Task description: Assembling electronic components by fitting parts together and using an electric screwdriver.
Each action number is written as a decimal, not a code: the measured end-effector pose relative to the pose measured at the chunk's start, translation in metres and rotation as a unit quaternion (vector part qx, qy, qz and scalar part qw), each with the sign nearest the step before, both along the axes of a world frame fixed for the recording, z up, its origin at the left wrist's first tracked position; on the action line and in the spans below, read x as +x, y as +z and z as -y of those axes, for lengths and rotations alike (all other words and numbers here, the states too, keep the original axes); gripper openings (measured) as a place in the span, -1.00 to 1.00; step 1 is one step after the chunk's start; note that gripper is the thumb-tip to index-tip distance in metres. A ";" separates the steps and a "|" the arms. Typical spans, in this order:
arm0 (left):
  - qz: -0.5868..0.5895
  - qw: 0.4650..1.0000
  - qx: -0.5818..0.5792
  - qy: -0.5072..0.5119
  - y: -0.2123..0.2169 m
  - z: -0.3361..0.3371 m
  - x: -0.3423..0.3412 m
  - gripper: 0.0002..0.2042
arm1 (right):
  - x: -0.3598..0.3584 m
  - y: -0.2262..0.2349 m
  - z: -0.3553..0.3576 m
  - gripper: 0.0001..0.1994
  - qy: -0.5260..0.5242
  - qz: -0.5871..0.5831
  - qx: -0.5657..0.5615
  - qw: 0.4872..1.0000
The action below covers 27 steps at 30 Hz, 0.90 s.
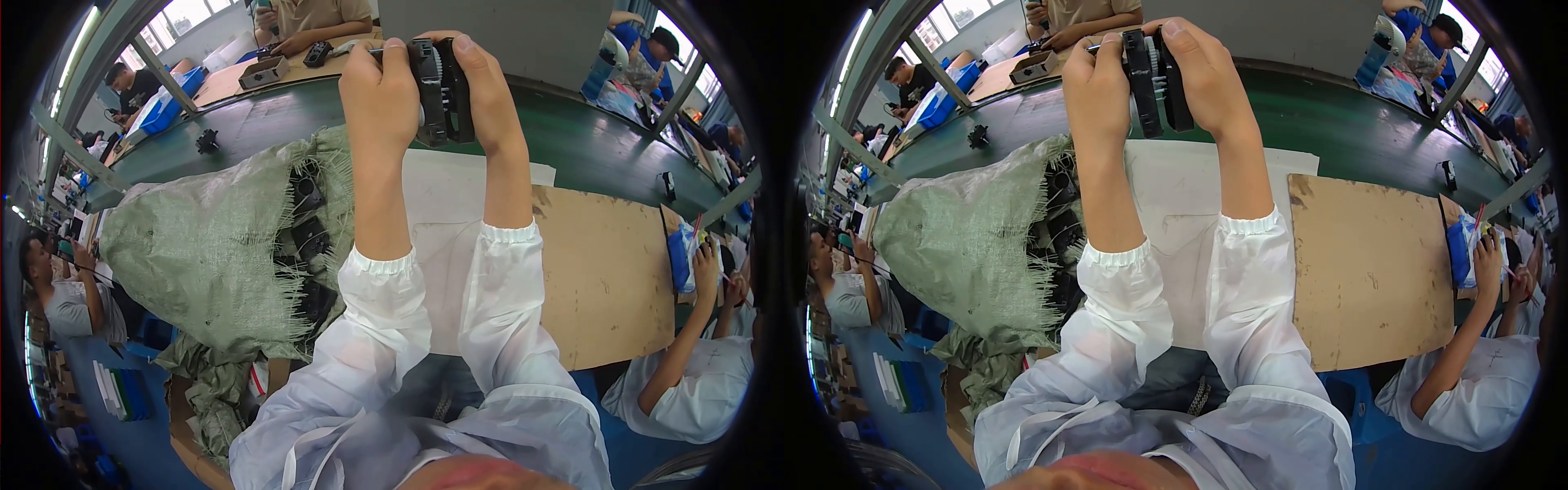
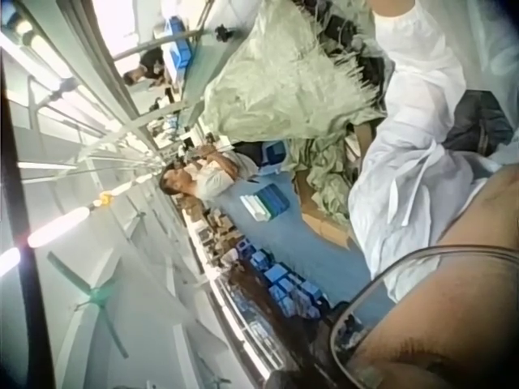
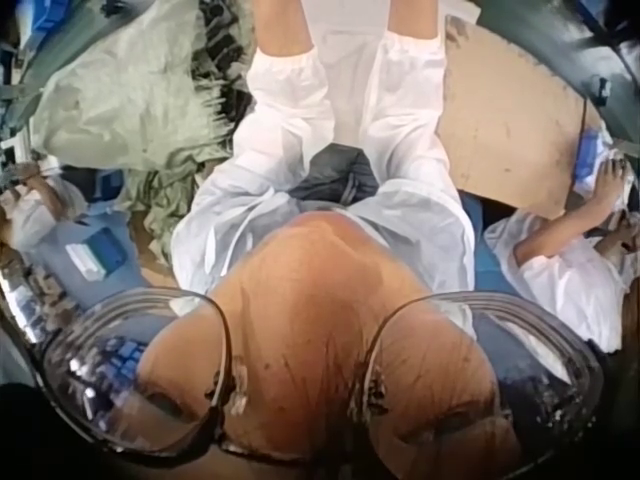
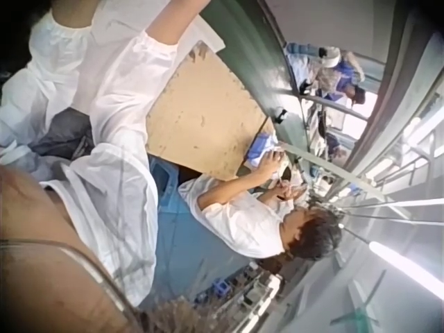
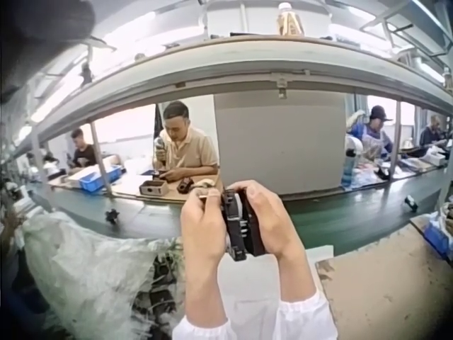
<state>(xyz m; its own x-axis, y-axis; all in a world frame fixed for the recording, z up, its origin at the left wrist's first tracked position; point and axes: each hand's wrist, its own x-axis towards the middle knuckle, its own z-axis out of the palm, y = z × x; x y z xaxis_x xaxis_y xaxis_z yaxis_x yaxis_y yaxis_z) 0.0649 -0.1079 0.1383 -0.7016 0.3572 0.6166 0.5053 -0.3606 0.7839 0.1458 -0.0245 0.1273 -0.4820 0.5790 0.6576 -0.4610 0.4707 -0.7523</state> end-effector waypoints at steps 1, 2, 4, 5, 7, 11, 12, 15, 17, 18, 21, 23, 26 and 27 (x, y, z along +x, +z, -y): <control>-0.002 1.000 0.006 -0.005 0.000 0.000 0.000 -0.69 | 0.000 0.000 0.000 -0.55 0.000 0.000 -0.007 1.000; -0.005 1.000 0.013 -0.009 0.000 0.000 0.000 -0.69 | 0.000 0.000 0.001 -0.54 0.000 -0.001 -0.013 1.000; -0.004 1.000 0.010 -0.012 0.000 -0.001 0.001 -0.70 | -0.001 -0.002 -0.002 -0.55 0.004 0.004 -0.009 1.000; -0.003 1.000 0.007 -0.013 0.000 -0.002 0.001 -0.70 | -0.002 -0.004 -0.004 -0.55 0.009 0.010 -0.005 1.000; -0.001 1.000 0.002 -0.016 -0.001 -0.004 0.001 -0.70 | -0.003 -0.005 -0.008 -0.56 0.019 0.020 0.004 1.000; 0.008 0.999 0.014 -0.046 0.000 0.000 -0.004 -0.71 | -0.006 0.001 -0.002 -0.53 0.023 -0.007 0.039 0.999; 0.011 0.998 0.018 -0.055 -0.001 0.001 -0.006 -0.70 | -0.006 0.002 -0.001 -0.52 0.026 -0.016 0.050 0.998; 0.041 0.974 0.036 -0.221 -0.010 -0.008 -0.015 -0.52 | 0.001 0.004 -0.006 -0.64 -0.065 -0.034 0.024 0.997; -0.007 0.962 0.045 -0.269 -0.016 -0.010 -0.022 -0.46 | -0.003 0.003 -0.004 -0.60 -0.116 -0.065 -0.020 0.991; 0.010 0.956 0.038 -0.290 -0.015 -0.007 -0.013 -0.48 | -0.003 0.004 -0.002 -0.60 -0.109 -0.074 -0.018 0.991; -0.071 0.957 -0.023 -0.282 -0.014 0.003 -0.012 -0.47 | -0.005 0.007 0.000 -0.57 -0.115 -0.095 -0.077 0.986; -0.162 0.952 -0.078 -0.250 -0.015 0.004 -0.014 -0.44 | -0.002 0.007 0.001 -0.56 -0.117 -0.099 -0.095 0.984; -0.114 0.954 -0.073 -0.267 -0.012 0.005 -0.016 -0.45 | 0.001 0.011 0.003 -0.57 -0.005 -0.135 -0.132 0.982; -0.098 0.954 -0.072 -0.273 -0.011 0.006 -0.017 -0.45 | 0.002 0.013 0.003 -0.58 0.032 -0.147 -0.144 0.978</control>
